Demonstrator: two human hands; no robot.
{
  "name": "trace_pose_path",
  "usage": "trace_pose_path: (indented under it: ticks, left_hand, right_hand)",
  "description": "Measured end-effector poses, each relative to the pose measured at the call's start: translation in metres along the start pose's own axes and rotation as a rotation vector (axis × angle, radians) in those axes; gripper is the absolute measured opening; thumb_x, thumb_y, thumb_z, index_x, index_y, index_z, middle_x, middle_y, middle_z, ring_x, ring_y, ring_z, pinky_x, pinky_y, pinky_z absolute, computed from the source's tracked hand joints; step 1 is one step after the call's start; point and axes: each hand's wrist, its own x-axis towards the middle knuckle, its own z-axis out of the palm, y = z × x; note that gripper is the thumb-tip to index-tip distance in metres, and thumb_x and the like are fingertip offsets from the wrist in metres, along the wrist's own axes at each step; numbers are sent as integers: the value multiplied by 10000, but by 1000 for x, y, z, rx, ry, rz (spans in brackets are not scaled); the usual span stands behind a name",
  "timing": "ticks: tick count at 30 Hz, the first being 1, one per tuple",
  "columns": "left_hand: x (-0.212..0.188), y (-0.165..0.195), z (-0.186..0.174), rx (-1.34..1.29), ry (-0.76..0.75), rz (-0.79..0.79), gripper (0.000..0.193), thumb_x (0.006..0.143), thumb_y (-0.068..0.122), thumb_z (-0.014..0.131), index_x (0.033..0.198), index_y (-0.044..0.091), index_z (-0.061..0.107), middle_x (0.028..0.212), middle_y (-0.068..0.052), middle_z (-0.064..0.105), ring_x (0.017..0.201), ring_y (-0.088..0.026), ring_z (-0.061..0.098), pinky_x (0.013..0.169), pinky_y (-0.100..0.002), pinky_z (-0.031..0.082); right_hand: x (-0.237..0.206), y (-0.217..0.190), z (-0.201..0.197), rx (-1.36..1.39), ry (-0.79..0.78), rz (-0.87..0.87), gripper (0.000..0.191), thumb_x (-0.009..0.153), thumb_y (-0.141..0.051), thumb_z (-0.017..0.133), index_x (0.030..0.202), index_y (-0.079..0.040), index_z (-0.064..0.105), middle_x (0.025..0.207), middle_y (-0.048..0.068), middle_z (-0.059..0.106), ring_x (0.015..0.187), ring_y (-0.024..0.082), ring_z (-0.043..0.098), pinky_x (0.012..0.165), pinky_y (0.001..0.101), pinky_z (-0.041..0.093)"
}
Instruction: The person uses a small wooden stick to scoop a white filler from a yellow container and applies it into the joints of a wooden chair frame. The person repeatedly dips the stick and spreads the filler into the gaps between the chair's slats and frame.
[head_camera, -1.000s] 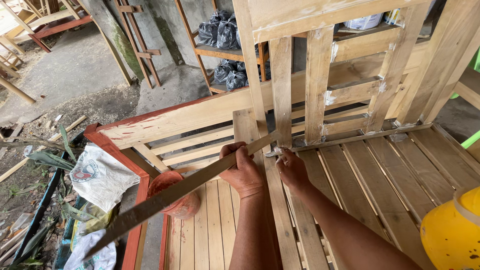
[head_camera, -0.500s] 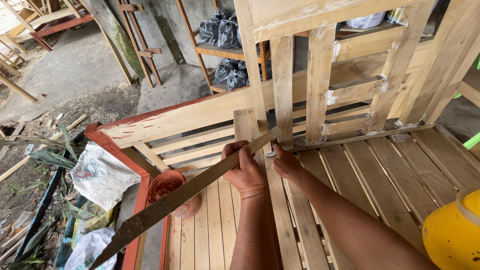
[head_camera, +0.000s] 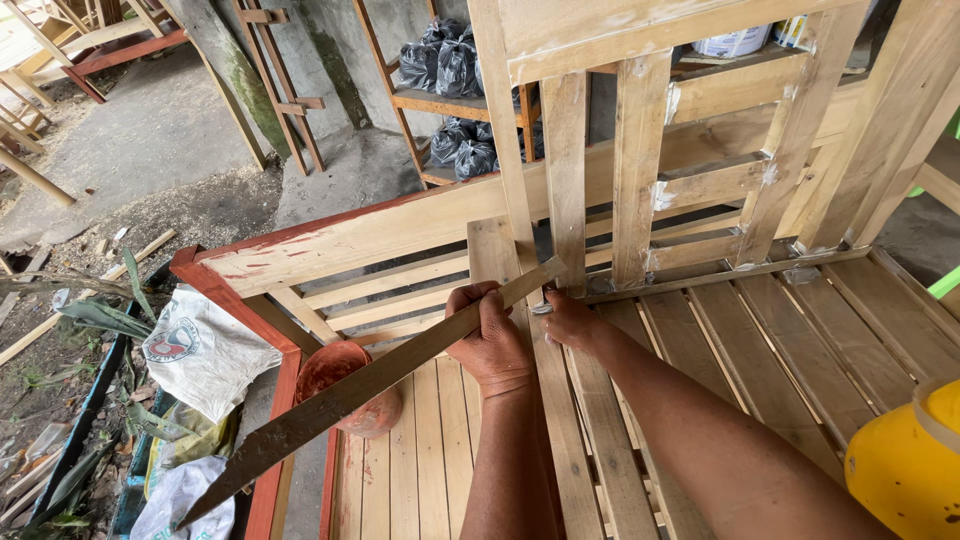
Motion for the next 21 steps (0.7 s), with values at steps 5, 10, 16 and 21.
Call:
trace_pose_path:
  ticks: [5, 10, 16, 21]
  left_hand:
    - [1, -1, 0, -24, -6, -7, 95, 825, -4, 562, 827, -18, 656, 768, -91, 681, 649, -127, 588, 612, -265, 516]
    - [0, 0, 0, 12, -4, -8, 99, 821, -4, 562, 817, -24, 659, 747, -94, 674, 639, -133, 589, 600, -265, 510]
    - [1, -1, 1, -4, -10, -9, 86, 823, -8, 564, 821, -25, 648, 753, -94, 671, 638, -135, 582, 597, -267, 508]
    - [1, -1, 1, -7, -14, -22, 78, 831, -9, 571, 834, -24, 647, 764, -91, 670, 645, -136, 578, 601, -267, 504]
  right_hand:
    - [-3, -2, -2, 60, -35, -15, 669, 859, -48, 549, 1511, -19, 402, 964, 184, 739, 694, 207, 707, 533, 336, 526]
    - [-10, 4, -4, 188, -57, 6, 767, 833, -48, 583, 1559, -79, 339, 915, 140, 715, 654, 165, 676, 410, 316, 406]
    - [-8, 15, 5, 306, -27, -147, 849, 827, -10, 603, 1592, -15, 235, 811, 178, 689, 632, 208, 653, 555, 334, 580]
    - [-21, 19, 6, 95, 22, -179, 815, 832, -22, 578, 1579, -16, 253, 737, 161, 730, 631, 210, 703, 661, 345, 587]
